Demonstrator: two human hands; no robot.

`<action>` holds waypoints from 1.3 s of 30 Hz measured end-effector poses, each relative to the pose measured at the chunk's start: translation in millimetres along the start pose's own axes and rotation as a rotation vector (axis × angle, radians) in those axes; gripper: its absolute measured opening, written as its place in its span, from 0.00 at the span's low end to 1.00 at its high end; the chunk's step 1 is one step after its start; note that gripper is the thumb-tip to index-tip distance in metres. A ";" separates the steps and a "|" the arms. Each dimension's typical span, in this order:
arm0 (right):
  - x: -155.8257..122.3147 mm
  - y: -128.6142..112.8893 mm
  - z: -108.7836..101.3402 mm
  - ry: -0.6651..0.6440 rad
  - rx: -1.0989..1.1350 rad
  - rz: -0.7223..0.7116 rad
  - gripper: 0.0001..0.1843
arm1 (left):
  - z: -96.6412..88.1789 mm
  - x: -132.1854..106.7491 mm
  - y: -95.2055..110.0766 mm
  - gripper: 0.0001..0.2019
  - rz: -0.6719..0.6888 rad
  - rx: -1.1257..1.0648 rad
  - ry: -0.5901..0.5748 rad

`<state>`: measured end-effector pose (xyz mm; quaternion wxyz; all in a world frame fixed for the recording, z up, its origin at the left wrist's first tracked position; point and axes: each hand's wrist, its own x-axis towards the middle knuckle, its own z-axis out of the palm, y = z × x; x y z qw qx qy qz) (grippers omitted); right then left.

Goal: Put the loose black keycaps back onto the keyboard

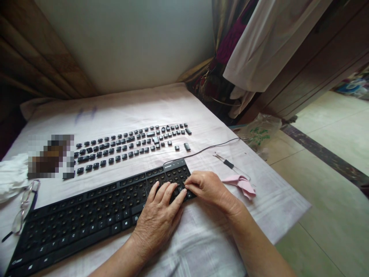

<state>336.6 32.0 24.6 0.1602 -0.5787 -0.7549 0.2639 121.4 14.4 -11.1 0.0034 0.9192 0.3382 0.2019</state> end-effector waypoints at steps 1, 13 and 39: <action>-0.7 -0.4 1.1 0.017 0.016 0.007 0.10 | 0.2 0.1 0.0 0.22 0.000 -0.001 0.001; 30.1 8.6 -22.8 0.302 0.178 0.126 0.12 | 0.9 -0.9 -0.2 0.23 -0.003 0.004 0.007; 111.5 31.5 -12.1 0.278 -0.432 -0.051 0.10 | 3.8 -2.4 -1.0 0.23 0.005 0.010 0.024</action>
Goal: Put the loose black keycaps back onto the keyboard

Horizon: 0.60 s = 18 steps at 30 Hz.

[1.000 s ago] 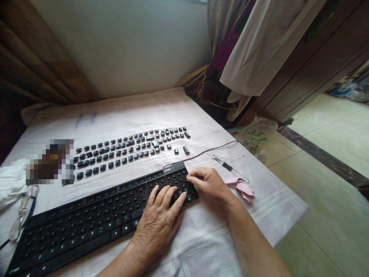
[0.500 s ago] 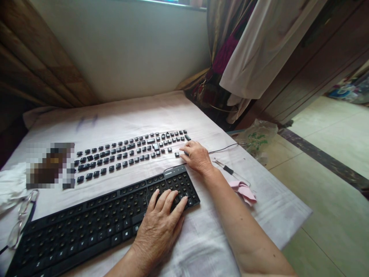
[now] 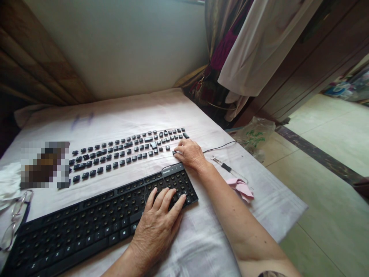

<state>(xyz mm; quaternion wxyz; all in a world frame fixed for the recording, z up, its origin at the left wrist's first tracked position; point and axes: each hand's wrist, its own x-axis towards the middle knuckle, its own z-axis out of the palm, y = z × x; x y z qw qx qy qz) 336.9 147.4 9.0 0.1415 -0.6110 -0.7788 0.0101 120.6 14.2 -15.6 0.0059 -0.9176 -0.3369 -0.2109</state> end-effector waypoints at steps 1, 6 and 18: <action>0.4 -0.1 1.1 0.004 -0.001 0.001 0.09 | 0.1 0.0 -0.2 0.23 0.001 0.000 0.002; 1.0 -0.2 5.6 0.031 0.002 0.017 0.08 | 0.1 0.1 -0.2 0.23 0.001 0.009 0.004; -1.6 2.0 7.4 0.085 0.031 0.018 0.09 | 0.8 -0.3 -0.5 0.22 -0.005 -0.005 0.034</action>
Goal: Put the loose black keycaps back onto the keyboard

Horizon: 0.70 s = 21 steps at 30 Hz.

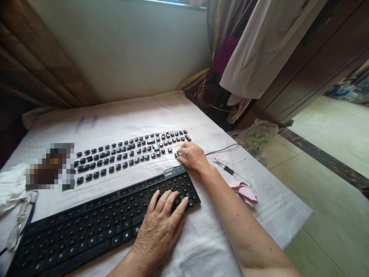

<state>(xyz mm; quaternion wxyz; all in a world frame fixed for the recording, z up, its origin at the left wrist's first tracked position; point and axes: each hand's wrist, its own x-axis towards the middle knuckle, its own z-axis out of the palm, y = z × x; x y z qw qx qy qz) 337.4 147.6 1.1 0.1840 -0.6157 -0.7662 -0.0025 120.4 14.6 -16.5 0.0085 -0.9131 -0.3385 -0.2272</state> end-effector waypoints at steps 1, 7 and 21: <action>-1.0 1.0 -0.6 0.006 0.001 0.002 0.09 | 0.1 -0.1 0.1 0.22 0.000 0.001 0.006; -13.5 21.1 -7.7 0.132 0.094 0.116 0.09 | 1.5 -0.6 0.0 0.21 0.000 -0.005 0.006; -32.7 31.9 -5.1 0.142 0.215 0.310 0.09 | 0.0 -0.6 0.2 0.23 -0.007 -0.009 -0.020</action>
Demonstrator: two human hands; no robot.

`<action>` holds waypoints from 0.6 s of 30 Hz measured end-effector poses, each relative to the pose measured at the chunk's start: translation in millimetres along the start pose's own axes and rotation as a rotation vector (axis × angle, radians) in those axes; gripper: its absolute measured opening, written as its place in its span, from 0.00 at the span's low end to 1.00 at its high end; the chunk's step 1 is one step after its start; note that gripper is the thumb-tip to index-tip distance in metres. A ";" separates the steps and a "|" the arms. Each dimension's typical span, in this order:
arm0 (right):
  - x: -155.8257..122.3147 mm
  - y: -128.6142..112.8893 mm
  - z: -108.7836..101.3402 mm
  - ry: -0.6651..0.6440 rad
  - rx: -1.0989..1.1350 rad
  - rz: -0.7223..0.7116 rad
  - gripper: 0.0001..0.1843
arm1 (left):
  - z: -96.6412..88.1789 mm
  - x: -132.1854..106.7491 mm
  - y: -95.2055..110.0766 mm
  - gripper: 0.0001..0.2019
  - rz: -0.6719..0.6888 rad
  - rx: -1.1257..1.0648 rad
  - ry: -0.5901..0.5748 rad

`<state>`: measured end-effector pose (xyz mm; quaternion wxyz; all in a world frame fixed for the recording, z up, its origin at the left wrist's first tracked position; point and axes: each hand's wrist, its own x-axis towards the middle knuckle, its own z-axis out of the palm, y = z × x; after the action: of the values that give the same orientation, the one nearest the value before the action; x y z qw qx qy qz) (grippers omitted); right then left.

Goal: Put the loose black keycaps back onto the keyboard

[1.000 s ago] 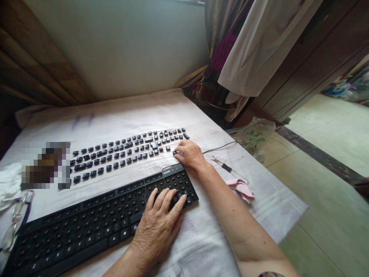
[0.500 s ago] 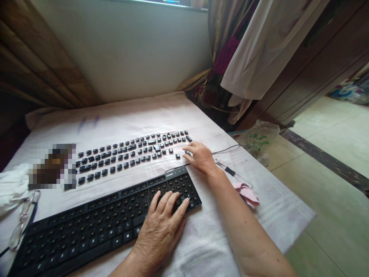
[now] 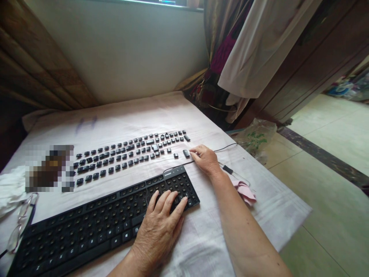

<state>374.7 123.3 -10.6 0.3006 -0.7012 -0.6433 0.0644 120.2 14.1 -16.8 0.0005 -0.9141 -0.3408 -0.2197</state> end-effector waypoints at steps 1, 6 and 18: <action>-0.4 -0.2 0.6 -0.005 0.004 0.000 0.09 | 0.0 -0.1 0.0 0.23 0.000 0.002 -0.001; -1.9 1.2 2.8 -0.019 0.012 0.001 0.09 | -1.0 -0.4 -0.5 0.23 0.006 0.007 -0.007; -3.1 1.1 4.2 -0.002 -0.012 0.001 0.10 | 0.9 -12.6 -0.8 0.21 0.027 -0.011 0.060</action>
<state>373.2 121.7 -15.4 0.2959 -0.7031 -0.6437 0.0615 111.6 7.0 -22.8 0.0087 -0.9116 -0.3273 -0.2487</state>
